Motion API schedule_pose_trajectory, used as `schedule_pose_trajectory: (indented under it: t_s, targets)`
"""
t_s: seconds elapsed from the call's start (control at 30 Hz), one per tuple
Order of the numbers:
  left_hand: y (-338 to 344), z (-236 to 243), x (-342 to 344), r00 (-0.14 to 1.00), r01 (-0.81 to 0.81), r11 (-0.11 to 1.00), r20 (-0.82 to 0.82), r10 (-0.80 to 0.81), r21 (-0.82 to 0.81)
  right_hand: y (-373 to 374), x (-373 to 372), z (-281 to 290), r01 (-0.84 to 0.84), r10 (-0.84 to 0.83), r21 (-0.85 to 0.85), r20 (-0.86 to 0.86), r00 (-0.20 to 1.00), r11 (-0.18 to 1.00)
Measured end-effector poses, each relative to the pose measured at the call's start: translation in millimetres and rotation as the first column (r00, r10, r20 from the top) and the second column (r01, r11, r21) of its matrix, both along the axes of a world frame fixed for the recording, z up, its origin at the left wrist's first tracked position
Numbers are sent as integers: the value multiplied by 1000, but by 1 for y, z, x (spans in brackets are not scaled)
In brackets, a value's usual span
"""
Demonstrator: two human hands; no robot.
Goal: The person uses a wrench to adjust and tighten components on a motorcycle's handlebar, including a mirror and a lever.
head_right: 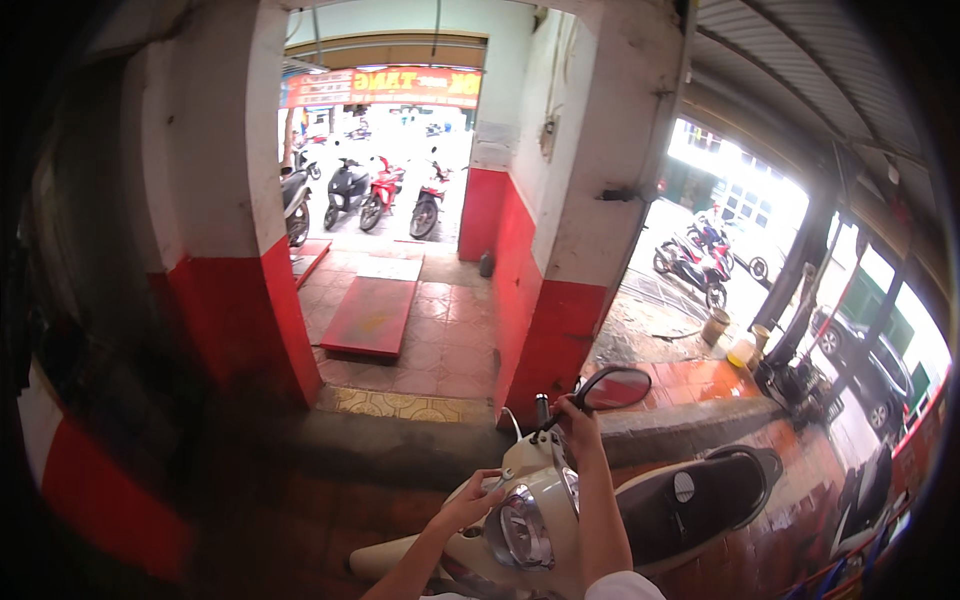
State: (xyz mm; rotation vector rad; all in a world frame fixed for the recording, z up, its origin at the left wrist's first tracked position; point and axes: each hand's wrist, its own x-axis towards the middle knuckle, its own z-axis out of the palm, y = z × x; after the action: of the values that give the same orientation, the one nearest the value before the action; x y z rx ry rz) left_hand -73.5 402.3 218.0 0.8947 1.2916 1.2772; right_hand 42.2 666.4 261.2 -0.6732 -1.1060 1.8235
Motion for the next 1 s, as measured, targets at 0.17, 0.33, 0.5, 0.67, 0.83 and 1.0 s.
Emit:
schedule_pose_trajectory:
  t_s: [0.17,0.33,0.5,0.67,0.83,1.0]
  targets:
    - [24,-23,21,997,77,995,11,-78,58,-48,38,-12,-109,10,409,236,972,906]
    - [23,-17,21,990,120,990,63,-125,73,-63,16,9,-249,-85,755,374,924,607]
    - [15,-38,1,996,44,997,70,-48,56,-73,-43,47,-430,-271,807,555,787,404]
    - [-7,-20,-7,995,-54,998,-81,57,40,-6,-68,18,-348,-106,683,529,842,642]
    - [-27,12,-9,990,-115,993,-87,112,-26,25,-56,22,-194,38,264,500,865,945]
    - [-15,-9,-2,999,-40,999,-9,40,17,6,-15,22,-67,36,104,280,959,992]
